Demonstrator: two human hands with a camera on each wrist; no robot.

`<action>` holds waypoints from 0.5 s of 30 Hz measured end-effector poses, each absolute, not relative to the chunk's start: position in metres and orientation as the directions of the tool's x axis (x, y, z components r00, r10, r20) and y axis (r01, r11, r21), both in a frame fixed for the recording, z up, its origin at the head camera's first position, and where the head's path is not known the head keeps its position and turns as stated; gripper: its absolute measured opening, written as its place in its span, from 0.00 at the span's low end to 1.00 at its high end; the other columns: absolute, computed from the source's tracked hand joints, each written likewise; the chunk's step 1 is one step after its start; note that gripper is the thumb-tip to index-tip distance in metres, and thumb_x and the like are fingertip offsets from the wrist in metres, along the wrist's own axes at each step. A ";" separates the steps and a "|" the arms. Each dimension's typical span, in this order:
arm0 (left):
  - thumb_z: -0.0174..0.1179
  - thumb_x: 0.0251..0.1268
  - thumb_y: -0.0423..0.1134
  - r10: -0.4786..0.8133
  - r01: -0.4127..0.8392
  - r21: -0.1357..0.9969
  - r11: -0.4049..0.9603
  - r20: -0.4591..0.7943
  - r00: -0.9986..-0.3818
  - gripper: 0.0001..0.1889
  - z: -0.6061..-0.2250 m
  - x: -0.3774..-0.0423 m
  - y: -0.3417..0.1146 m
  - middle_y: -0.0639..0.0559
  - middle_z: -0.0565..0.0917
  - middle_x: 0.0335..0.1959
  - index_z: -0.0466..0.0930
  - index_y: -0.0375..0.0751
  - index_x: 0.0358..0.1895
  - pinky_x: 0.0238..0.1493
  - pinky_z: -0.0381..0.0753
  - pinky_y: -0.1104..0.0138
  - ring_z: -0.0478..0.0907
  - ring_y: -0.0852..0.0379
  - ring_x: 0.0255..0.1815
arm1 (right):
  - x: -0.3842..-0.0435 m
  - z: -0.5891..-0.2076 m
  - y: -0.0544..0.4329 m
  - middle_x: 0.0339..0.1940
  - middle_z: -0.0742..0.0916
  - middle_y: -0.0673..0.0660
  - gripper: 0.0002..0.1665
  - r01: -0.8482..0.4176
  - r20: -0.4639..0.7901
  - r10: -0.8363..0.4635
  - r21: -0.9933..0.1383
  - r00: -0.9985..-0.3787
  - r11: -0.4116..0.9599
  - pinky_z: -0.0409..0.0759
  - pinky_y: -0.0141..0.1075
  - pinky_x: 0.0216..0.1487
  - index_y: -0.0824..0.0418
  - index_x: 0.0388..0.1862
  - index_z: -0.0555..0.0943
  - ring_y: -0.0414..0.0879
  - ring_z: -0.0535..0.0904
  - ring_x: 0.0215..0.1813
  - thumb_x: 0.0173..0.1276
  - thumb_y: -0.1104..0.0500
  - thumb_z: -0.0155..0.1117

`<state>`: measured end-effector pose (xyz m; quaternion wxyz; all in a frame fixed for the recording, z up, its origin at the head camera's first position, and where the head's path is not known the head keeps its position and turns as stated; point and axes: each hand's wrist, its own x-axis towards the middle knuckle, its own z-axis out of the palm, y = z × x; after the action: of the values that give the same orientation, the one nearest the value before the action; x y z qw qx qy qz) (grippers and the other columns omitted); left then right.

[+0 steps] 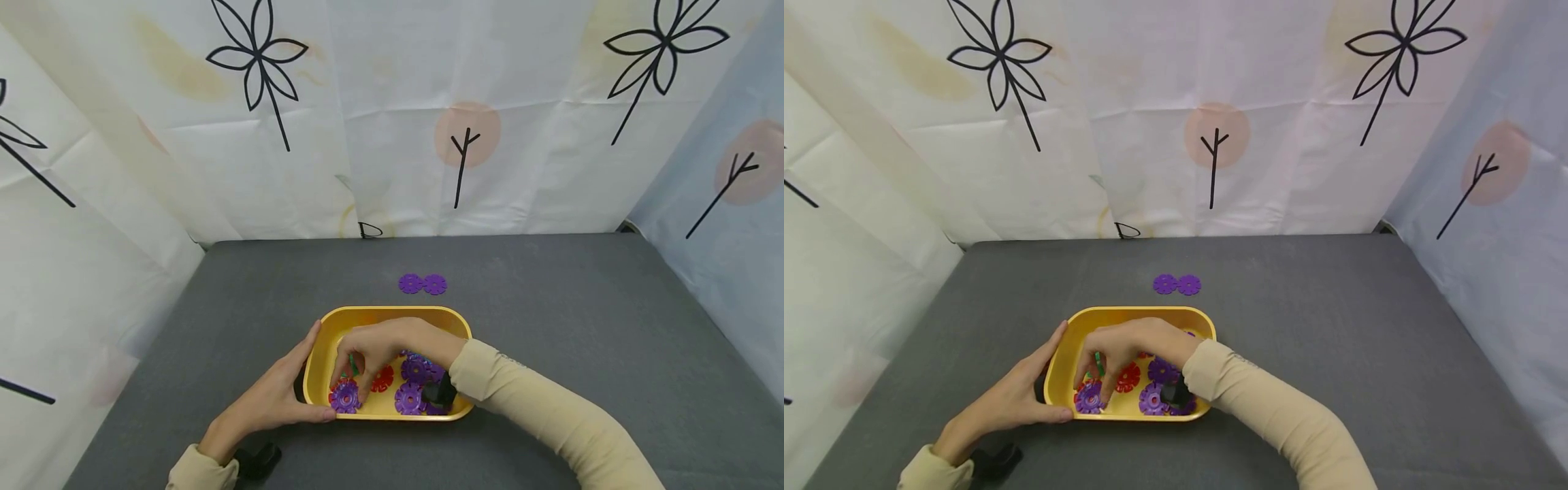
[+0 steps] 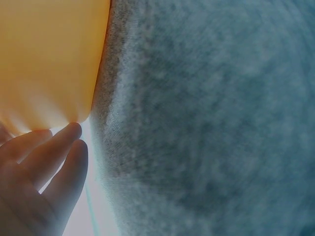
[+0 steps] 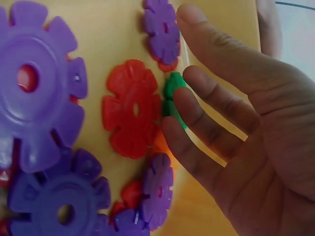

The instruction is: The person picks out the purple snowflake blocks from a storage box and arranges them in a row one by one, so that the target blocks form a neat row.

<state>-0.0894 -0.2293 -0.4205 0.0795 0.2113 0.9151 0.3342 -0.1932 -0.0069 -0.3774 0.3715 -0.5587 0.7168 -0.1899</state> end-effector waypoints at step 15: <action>0.79 0.48 0.57 0.440 0.338 0.642 0.688 0.001 -0.898 0.71 -0.420 -0.090 -0.230 0.42 0.55 0.84 0.30 0.54 0.85 0.68 0.77 0.50 0.68 0.42 0.77 | -0.186 -0.390 -0.015 0.34 0.83 0.47 0.28 -0.769 -0.336 -0.935 -0.566 -0.112 0.295 0.70 0.20 0.35 0.50 0.60 0.87 0.33 0.71 0.34 0.59 0.53 0.80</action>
<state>-0.0896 -0.2304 -0.4200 0.0769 0.2125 0.9155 0.3329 -0.1864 -0.0153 -0.3897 0.3282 -0.5800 0.7348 -0.1262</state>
